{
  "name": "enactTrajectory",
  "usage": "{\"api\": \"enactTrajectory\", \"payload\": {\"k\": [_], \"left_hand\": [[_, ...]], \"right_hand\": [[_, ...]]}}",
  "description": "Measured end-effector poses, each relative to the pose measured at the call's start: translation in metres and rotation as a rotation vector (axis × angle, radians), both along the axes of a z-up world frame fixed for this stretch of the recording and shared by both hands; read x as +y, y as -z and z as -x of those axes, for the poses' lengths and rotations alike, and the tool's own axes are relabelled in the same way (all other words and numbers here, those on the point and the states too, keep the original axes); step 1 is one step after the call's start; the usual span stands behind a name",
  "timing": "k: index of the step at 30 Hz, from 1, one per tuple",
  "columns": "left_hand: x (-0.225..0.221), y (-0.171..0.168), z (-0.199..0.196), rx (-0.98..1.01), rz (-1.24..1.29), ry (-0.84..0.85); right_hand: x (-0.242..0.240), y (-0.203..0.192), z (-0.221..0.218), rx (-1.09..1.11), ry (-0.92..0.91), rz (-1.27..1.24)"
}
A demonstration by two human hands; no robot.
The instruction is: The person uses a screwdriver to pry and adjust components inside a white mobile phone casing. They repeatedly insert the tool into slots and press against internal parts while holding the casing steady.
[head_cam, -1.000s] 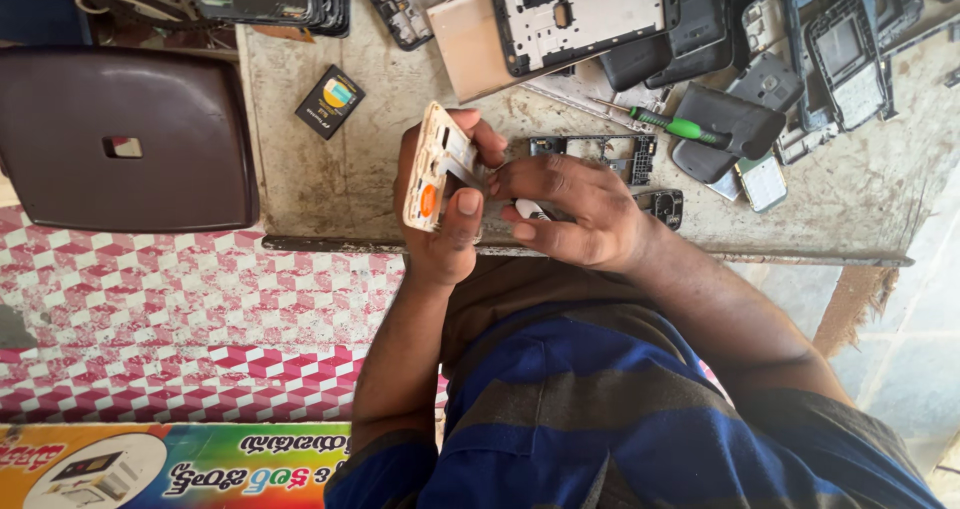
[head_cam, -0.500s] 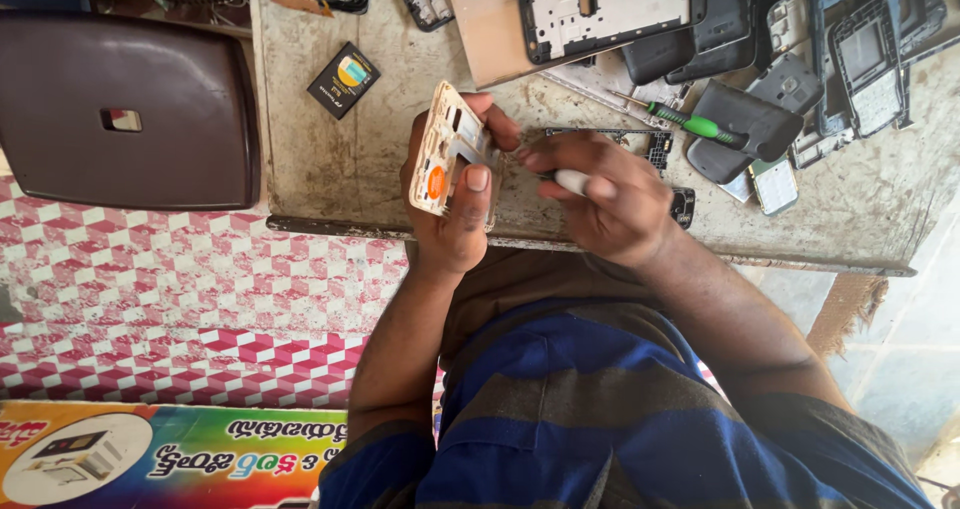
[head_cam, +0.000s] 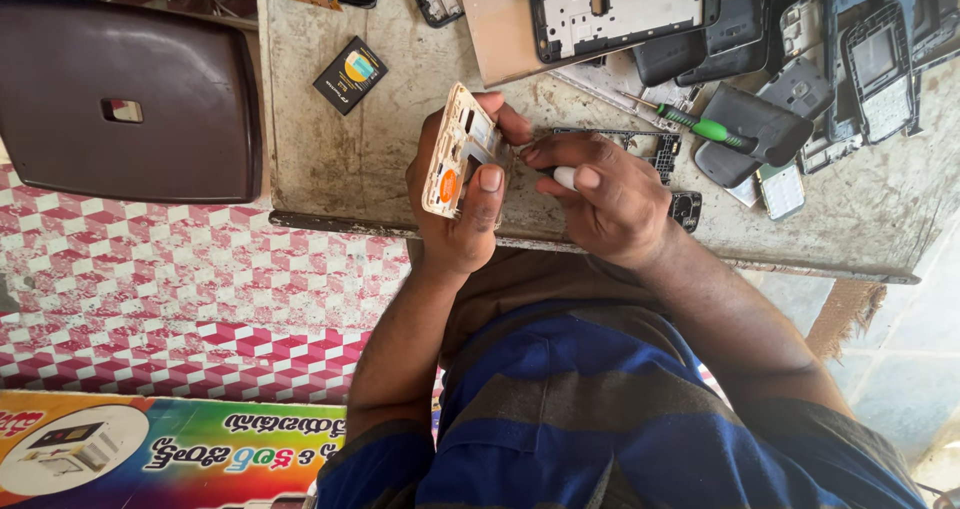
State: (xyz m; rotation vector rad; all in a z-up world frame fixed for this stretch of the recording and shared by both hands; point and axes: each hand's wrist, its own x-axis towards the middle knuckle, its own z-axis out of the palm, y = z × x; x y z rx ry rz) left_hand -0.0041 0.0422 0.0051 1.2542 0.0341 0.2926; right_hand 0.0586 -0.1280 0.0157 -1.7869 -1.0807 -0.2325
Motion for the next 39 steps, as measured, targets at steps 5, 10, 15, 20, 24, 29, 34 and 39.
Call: {"api": "enactTrajectory", "payload": {"k": [5,10,15,20,24,29,34,39], "left_hand": [[-0.0016,0.0023,0.0011,0.0,0.028,0.002],[-0.0019,0.0044,0.0021,0.002,0.048,0.001],[-0.005,0.0067,0.0011,-0.007,0.141,0.017],[-0.0049,0.0076,0.001,-0.005,0.075,-0.002],[-0.0054,0.0089,0.0025,-0.014,0.077,-0.003],[-0.0063,0.0082,0.0022,-0.008,0.085,0.0],[-0.007,0.0083,0.0024,-0.017,0.081,-0.005],[-0.0066,0.0083,0.0026,-0.015,0.074,-0.007]], "right_hand": [[-0.0027,-0.0036,0.0016,0.003,0.01,0.009],[-0.0023,-0.0016,0.0016,0.037,-0.004,-0.022],[-0.0047,-0.0015,0.0019,0.032,0.045,0.089],[-0.0067,-0.0004,0.0009,-0.002,0.004,-0.033],[-0.0064,0.0033,0.0028,0.02,0.023,0.11],[-0.0059,0.0053,0.001,-0.061,0.0,-0.001],[-0.0066,0.0051,0.002,-0.053,0.004,0.009],[-0.008,0.0051,0.0044,-0.067,0.033,-0.028]]}}
